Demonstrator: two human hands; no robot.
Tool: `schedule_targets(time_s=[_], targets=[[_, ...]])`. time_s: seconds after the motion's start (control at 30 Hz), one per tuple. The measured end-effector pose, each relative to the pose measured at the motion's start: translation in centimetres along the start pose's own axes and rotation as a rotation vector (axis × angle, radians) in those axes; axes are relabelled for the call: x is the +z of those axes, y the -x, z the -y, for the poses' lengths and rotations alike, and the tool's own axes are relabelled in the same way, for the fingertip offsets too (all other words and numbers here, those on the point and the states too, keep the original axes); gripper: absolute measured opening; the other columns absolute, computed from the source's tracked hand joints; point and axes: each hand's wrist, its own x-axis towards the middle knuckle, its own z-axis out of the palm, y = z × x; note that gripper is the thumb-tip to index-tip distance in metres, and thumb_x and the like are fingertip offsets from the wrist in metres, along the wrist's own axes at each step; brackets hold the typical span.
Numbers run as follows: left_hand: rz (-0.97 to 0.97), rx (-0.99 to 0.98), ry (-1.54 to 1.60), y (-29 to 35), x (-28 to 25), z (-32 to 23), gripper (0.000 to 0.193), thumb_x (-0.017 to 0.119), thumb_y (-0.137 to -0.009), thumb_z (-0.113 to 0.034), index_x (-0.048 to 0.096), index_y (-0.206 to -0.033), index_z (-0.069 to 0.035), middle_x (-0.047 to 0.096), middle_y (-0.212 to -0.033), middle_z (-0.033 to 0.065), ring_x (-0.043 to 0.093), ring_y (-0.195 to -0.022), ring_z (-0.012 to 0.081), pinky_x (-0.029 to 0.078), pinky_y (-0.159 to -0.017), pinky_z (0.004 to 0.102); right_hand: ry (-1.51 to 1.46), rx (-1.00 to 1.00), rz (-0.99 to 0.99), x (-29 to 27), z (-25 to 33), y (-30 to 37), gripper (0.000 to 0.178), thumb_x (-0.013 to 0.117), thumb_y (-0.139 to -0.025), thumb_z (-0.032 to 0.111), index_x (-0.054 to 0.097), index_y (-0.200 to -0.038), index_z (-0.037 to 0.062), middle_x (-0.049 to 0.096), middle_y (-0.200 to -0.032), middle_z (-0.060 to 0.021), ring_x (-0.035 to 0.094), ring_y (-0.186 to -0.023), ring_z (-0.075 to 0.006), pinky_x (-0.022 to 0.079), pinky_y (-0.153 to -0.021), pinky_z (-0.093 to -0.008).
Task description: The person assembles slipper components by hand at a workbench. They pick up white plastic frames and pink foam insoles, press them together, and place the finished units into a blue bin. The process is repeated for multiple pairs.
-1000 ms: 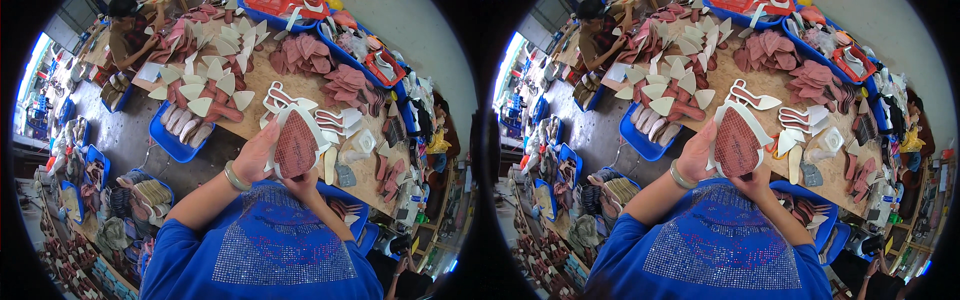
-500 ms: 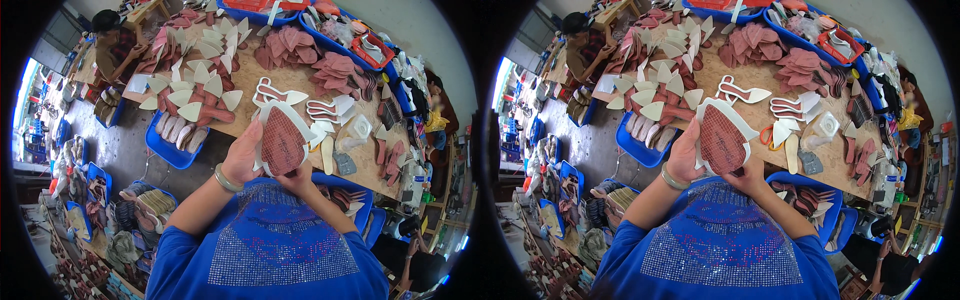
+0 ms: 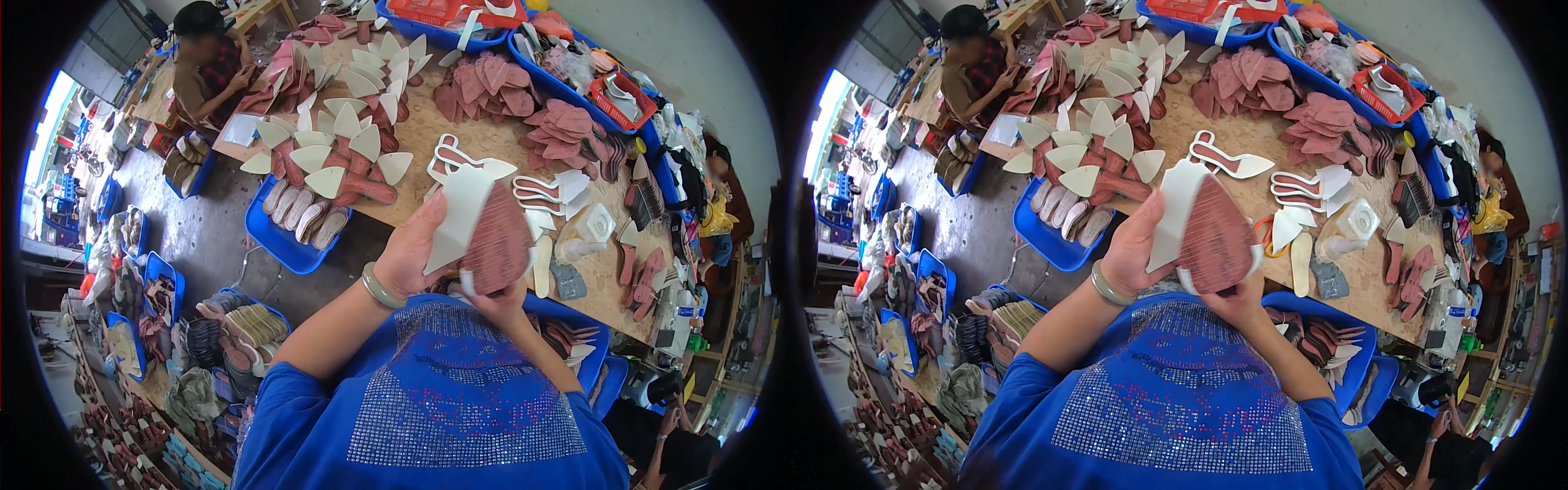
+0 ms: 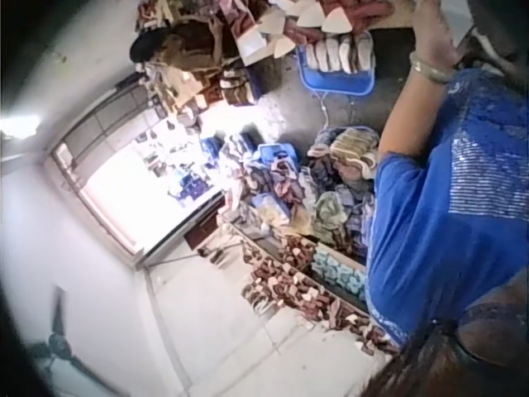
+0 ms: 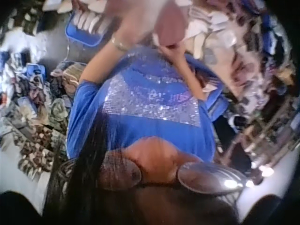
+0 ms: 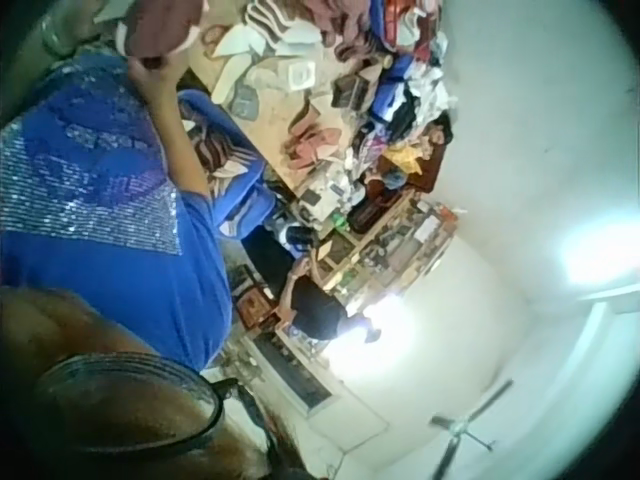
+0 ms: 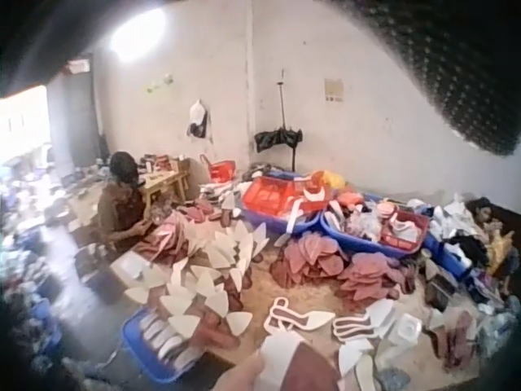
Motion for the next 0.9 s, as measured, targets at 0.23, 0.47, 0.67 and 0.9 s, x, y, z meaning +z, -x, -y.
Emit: schedule_targets(time_s=[0.23,0.47,0.67,0.9], targets=[[-0.044,0.035,-0.04,0.2,0.4,0.1,0.047,0.034,-0.101,-0.035,0.034,-0.139,-0.008,0.049,-0.131,0.0112,0.052,-0.119,0.0254,0.045,-0.099,0.0419,0.075,-0.074,0.072,0.4,-0.8,-0.2,0.043,0.081,-0.066,0.009,0.062,-0.103,-0.0022,0.067,-0.101,-0.0127,0.066,-0.092,-0.0224,0.051,-0.079,-0.0324],[0.028,0.064,-0.018,0.2,0.4,-0.1,0.046,0.034,-0.102,-0.031,0.03,-0.141,-0.008,0.047,-0.133,0.0079,0.05,-0.12,0.0202,0.042,-0.101,0.0378,0.08,-0.064,0.065,0.9,-0.8,-0.3,0.042,0.082,-0.067,0.011,0.063,-0.101,-0.0021,0.067,-0.1,-0.0128,0.067,-0.089,-0.0222,0.051,-0.076,-0.0313],[0.016,0.055,-0.021,-0.2,0.0,-0.2,0.048,0.036,-0.101,-0.033,0.031,-0.14,-0.007,0.047,-0.131,0.0093,0.05,-0.119,0.0217,0.042,-0.1,0.0381,0.113,-0.044,0.084,0.8,-1.1,-0.3,0.043,0.081,-0.067,0.012,0.063,-0.103,-0.0016,0.067,-0.101,-0.0138,0.067,-0.09,-0.0225,0.051,-0.077,-0.0316],[-0.026,0.018,-0.007,-0.7,-0.5,-0.4,0.05,0.038,-0.1,-0.033,0.029,-0.141,-0.007,0.046,-0.133,0.0094,0.049,-0.121,0.022,0.04,-0.103,0.0393,0.098,0.03,0.101,0.7,-1.3,-0.6,0.043,0.08,-0.066,0.01,0.063,-0.104,-0.002,0.068,-0.101,-0.0136,0.067,-0.09,-0.0234,0.051,-0.078,-0.032]])
